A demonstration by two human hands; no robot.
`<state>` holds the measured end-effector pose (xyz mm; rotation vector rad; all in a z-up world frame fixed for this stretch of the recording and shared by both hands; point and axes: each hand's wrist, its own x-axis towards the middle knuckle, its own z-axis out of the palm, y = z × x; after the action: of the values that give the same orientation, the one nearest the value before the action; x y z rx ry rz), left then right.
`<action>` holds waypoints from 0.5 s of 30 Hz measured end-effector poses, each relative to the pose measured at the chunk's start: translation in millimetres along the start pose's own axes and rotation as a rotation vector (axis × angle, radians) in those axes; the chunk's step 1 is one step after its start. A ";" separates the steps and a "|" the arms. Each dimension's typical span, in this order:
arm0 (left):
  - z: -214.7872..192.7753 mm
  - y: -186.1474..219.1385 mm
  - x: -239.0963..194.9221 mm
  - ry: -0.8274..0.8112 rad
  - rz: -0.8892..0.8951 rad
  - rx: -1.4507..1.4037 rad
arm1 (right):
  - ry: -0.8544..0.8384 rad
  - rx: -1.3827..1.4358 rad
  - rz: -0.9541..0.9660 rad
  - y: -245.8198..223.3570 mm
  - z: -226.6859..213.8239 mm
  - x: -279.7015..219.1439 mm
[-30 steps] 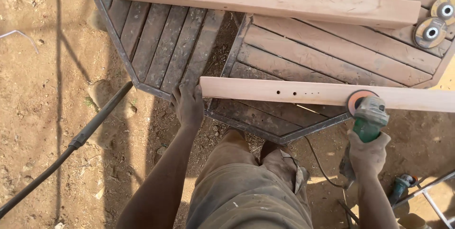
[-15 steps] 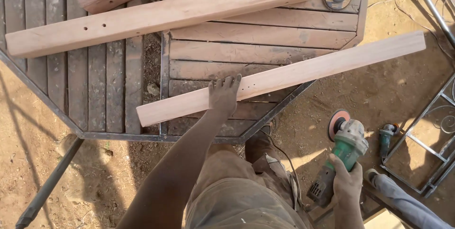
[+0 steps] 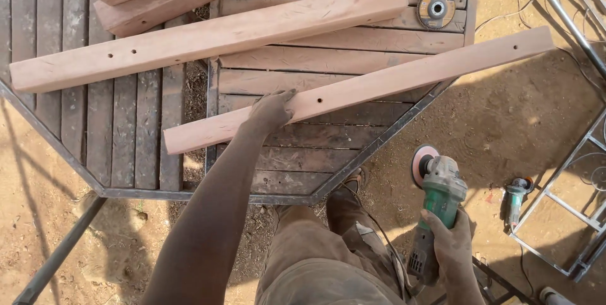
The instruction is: Sanding a wooden plank using an angle grinder with a sanding disc
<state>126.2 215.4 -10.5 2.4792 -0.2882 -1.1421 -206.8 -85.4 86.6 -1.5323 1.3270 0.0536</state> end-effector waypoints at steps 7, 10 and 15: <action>10.6 -107.4 -60.8 0.402 -0.220 -0.166 | -0.170 -0.081 -0.088 -13.3 25.2 3.8; 12.3 -158.5 -104.6 0.599 -0.629 -0.339 | -0.318 0.141 0.160 -50.2 68.8 -31.5; 25.3 -221.9 -120.7 0.681 -0.559 -1.072 | -0.430 -0.012 0.014 -58.5 139.3 -35.1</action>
<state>33.7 450.0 -39.2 1.7725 0.9907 -0.3299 -99.3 26.3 85.2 -1.4221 0.9942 0.3790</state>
